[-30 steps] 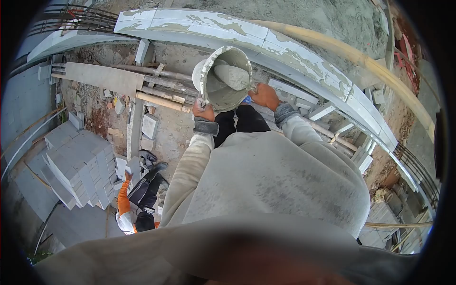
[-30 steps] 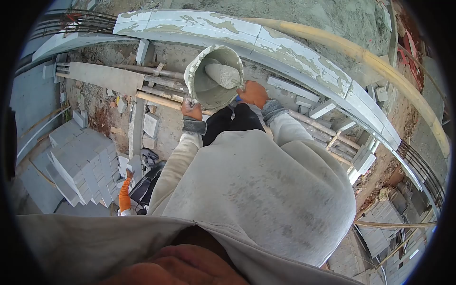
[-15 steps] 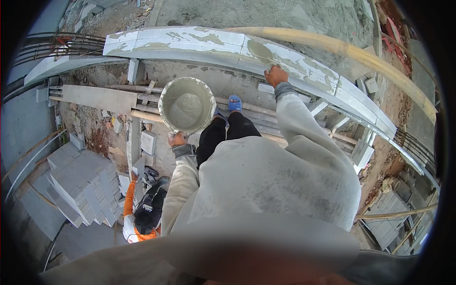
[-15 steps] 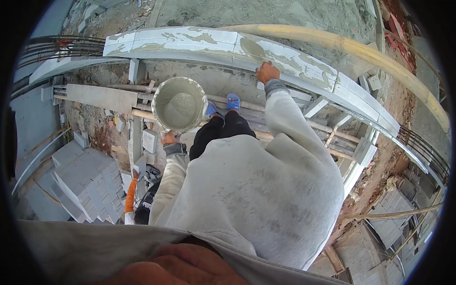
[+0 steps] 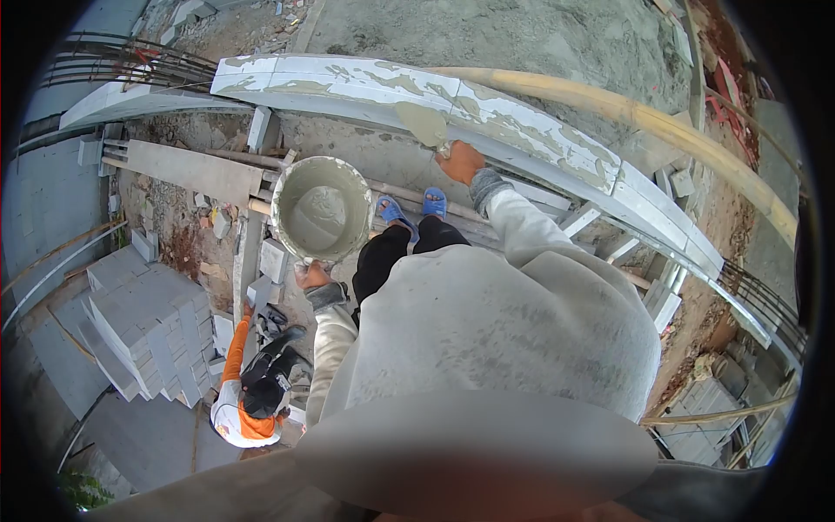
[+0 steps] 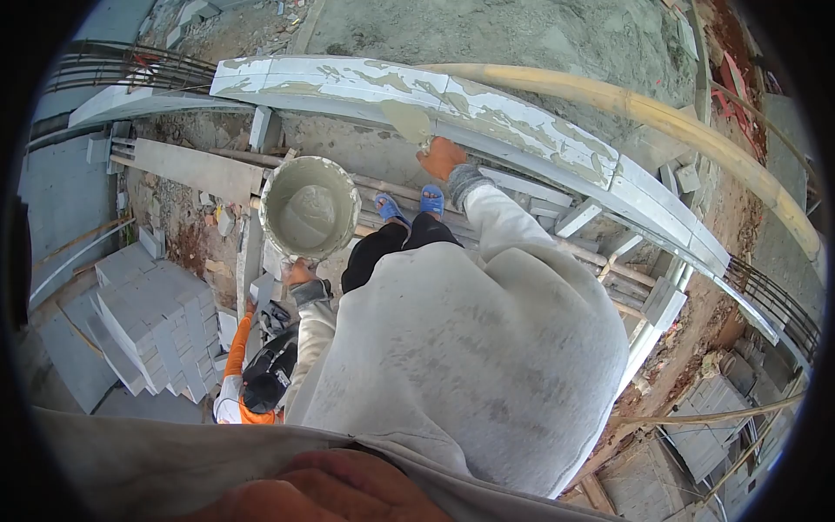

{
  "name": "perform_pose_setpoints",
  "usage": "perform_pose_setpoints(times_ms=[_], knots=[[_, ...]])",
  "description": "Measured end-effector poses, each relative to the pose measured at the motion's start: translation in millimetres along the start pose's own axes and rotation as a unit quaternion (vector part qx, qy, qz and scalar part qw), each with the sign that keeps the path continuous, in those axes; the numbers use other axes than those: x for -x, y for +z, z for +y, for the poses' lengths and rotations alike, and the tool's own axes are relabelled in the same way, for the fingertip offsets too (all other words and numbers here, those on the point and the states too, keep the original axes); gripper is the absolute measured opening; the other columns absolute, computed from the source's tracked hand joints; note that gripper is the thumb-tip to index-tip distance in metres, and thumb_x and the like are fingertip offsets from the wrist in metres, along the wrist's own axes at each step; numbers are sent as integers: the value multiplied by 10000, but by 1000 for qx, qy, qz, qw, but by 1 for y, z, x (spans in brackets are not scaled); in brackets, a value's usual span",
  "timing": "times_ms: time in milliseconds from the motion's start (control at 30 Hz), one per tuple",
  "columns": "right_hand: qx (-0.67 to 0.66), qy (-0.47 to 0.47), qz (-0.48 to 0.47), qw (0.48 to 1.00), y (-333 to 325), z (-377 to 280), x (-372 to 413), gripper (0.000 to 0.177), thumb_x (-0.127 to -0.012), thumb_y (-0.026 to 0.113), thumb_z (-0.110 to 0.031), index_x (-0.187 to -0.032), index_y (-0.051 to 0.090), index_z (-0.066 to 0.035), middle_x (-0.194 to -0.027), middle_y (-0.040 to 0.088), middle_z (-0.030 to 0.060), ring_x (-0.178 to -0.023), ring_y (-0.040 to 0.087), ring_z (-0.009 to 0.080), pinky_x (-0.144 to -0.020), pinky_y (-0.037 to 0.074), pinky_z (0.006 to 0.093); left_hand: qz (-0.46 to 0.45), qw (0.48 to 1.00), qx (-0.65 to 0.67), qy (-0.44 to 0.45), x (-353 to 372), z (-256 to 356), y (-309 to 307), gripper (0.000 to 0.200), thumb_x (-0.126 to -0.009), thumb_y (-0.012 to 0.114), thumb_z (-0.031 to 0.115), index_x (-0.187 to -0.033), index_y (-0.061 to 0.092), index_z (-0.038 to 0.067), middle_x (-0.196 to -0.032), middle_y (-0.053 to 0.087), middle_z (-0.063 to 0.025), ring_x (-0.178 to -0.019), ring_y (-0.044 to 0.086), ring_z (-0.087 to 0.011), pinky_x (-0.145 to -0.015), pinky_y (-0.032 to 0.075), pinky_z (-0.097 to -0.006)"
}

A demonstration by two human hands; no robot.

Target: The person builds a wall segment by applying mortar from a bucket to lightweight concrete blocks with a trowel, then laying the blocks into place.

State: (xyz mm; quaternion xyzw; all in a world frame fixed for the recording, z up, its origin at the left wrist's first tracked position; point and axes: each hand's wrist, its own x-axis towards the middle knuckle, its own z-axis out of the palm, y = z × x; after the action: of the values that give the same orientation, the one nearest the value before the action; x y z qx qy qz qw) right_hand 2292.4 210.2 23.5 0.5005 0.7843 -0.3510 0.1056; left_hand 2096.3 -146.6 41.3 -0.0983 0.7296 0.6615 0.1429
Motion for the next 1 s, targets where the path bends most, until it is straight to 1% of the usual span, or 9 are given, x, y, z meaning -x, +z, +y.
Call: perform_pose_setpoints(times_ms=[67, 200, 267, 367, 433, 600, 800, 867, 1000], knots=[[-35, -47, -76, 995, 1, -5, 33, 474, -798, 629, -420, -1020, 648, -1, -923, 666, 249, -900, 652, 392, -808, 506, 478, -29, 999, -36, 13, 1, -7, 14, 186, -733, 517, -87, -873, 559, 28, -767, 604, -51, -598, 548, -130, -530, 478, -293], [64, -274, 26, 959, -15, -26, 77, 383, -794, 633, -337, -1005, 649, -18, -910, 669, 215, -857, 657, 388, -776, 516, 473, -107, 991, -71, 29, 14, -29, 48, 266, -751, 549, -74, -1011, 584, -31, -898, 636, -61, -782, 594, -134, -688, 489, -270], [171, -262, -5, 950, -18, -44, 71, 361, -799, 627, -316, -1012, 645, -25, -917, 670, 205, -861, 656, 387, -776, 517, 467, -140, 981, -119, 61, 30, -28, 71, 457, -757, 553, -79, -1213, 546, -60, -1012, 658, -102, -903, 625, -169, -811, 494, -286], [257, -233, -56, 936, 4, -42, 44, 335, -796, 631, -311, -982, 650, -34, -936, 672, 206, -871, 656, 388, -783, 519, 460, -158, 966, -183, 89, 64, -3, 103, 487, -751, 588, 20, -1234, 557, -28, -933, 666, -90, -838, 607, -144, -787, 488, -278], [277, -205, -85, 935, 3, -46, 29, 335, -788, 640, -320, -959, 659, -32, -947, 674, 213, -879, 656, 388, -790, 519, 454, -157, 951, -190, 185, 74, -16, 116, 479, -745, 608, 47, -1218, 571, -22, -960, 675, -123, -883, 626, -160, -816, 492, -287], [127, -174, -199, 956, -29, -5, 21, 417, -757, 667, -358, -957, 669, 8, -950, 672, 239, -901, 649, 391, -806, 510, 442, -196, 964, -160, 75, 68, -20, 112, 428, -737, 587, 9, -1165, 595, -15, -949, 675, -113, -867, 626, -142, -792, 495, -273], [80, -240, -165, 953, -22, -25, 40, 406, -756, 656, -346, -1030, 674, -47, -929, 669, 234, -882, 632, 412, -799, 494, 451, -191, 972, -129, 53, 30, -6, 86, 327, -759, 585, -5, -1083, 615, -27, -836, 650, -62, -746, 589, -118, -700, 490, -261], [6, -218, -198, 956, -24, -52, 46, 395, -766, 638, -321, -1021, 671, -21, -941, 657, 261, -889, 624, 421, -810, 489, 451, -181, 982, -57, 4, 11, -2, 78, 102, -746, 598, -2, -837, 561, 24, -708, 571, 1, -671, 523, -93, -603, 446, -270], [-64, -232, -181, 953, 0, -90, 31, 388, -775, 616, -236, -998, 638, 81, -714, 632, 168, -590, 586, 228, -603, 479, 360, -130, 991, -10, 30, -43, -23, 51, 129, -757, 568, -38, -859, 573, 41, -754, 574, 17, -684, 518, -94, -631, 451, -250]])
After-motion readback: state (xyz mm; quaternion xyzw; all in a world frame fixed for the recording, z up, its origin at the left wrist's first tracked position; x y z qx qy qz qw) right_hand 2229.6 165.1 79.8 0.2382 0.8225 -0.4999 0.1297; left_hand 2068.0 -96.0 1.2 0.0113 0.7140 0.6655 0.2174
